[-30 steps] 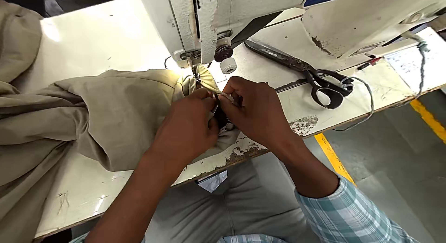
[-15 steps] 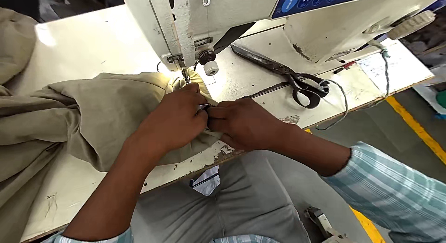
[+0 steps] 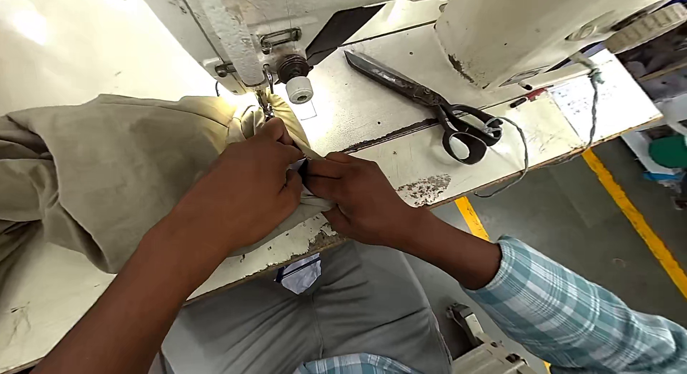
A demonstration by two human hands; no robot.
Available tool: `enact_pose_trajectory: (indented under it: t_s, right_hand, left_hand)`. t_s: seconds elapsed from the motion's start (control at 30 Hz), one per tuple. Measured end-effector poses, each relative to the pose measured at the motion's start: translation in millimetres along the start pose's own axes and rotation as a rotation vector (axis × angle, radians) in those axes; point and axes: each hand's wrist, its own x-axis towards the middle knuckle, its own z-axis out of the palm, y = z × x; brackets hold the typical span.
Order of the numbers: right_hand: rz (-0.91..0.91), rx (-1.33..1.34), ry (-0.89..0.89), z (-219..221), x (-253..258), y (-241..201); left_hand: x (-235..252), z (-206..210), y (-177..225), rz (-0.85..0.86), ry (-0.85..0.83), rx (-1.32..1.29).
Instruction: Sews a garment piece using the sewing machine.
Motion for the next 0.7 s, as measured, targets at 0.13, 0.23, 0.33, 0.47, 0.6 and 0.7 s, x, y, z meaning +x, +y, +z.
enact_pose_trajectory:
  t_s: [0.13,0.23,0.33,0.47,0.6,0.7]
  right_hand:
    - [0.031,0.075,0.022,1,-4,-1]
    - [0.075,0.076,0.005,1,-2,-2]
    - [0.08,0.073,0.025,3,-2,-1]
    - [0.074,0.064,0.019,3,-2,0]
    - [0.058,0.105,0.031,2,-3,0]
    - [0.062,0.136,0.021,2,-3,0]
  left_hand:
    - [-1,7,7,-0.021,0.012,0.029]
    - [-4,9,8,-0.037,0.038,0.036]
    - [-14,17,6,-0.064,0.167,-0.015]
    - [-22,25,5,-0.154,0.38,-0.133]
    - [-19,23,7,-0.136,0.347,-0.143]
    - [-19,23,6,-0.12,0.334,-0.161]
